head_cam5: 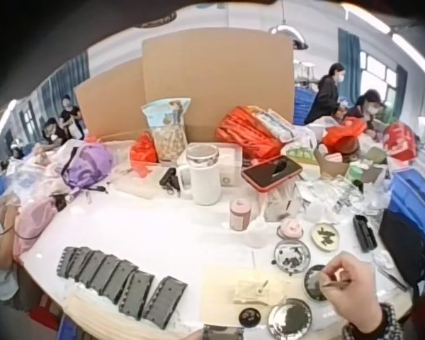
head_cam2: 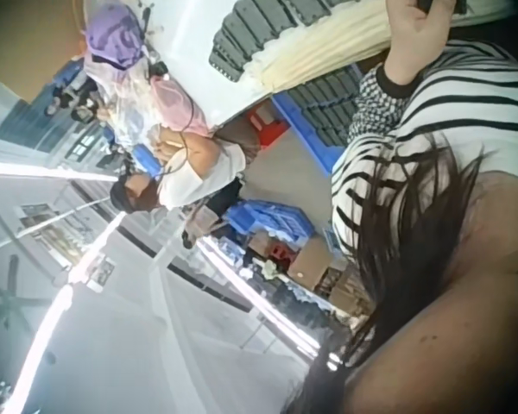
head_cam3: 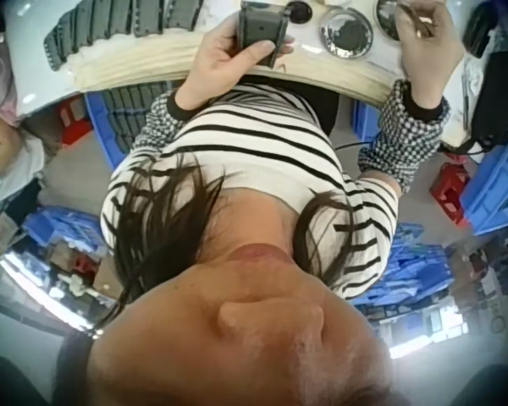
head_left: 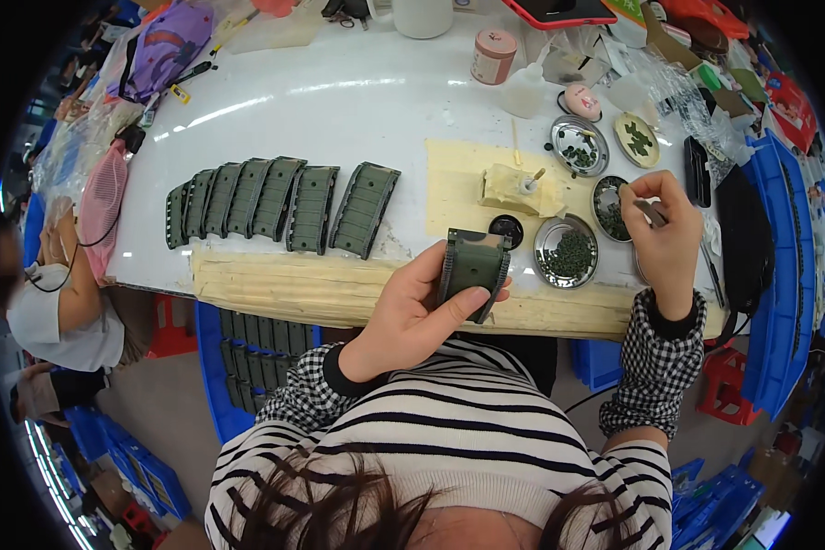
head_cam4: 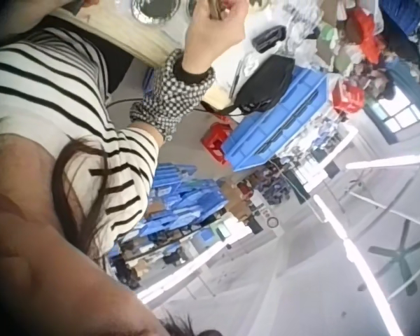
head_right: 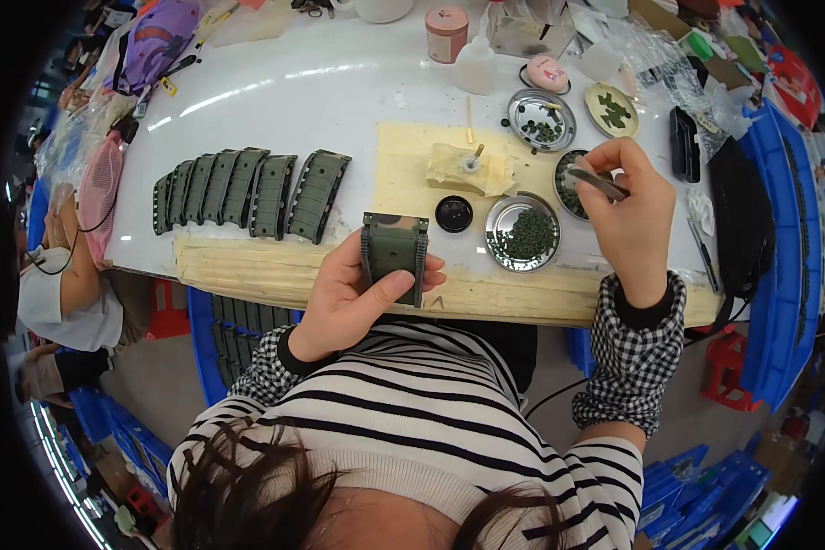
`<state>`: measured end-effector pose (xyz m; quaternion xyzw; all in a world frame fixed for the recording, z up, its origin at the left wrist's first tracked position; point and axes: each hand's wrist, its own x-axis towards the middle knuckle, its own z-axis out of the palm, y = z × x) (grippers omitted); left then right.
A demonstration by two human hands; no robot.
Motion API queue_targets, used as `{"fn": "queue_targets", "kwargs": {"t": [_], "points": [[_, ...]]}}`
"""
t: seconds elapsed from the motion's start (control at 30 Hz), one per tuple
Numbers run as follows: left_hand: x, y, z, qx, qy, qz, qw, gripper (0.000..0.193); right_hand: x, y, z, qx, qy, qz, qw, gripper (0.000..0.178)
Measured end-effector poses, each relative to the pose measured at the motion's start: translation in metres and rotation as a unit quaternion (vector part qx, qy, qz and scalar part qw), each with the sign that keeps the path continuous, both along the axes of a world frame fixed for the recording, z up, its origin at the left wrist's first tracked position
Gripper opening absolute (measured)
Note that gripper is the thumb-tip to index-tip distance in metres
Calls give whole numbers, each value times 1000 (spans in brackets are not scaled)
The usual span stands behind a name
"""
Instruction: Assembling and finishing small green plastic toy model parts at a factory workbench.
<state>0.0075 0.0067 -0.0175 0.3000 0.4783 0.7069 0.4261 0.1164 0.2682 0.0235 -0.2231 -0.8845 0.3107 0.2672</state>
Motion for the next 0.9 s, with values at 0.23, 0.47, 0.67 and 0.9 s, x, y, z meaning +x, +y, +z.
{"fn": "queue_targets", "kwargs": {"t": [0.23, 0.47, 0.67, 0.9], "points": [[0, 2, 0, -2, 19, -2, 1000, 39, 0, -68, 11, -3, 110, 110, 988, 21], [2, 0, -2, 0, 30, 5, 1000, 38, -5, -92, 17, -70, 52, 114, 990, 28], [2, -1, -4, 2, 45, 6, 999, 37, -8, -90, 7, -104, 97, 135, 981, 23], [1, -3, -7, 0, 65, 9, 998, 36, -8, -92, 13, -61, 61, 129, 988, 19]]}}
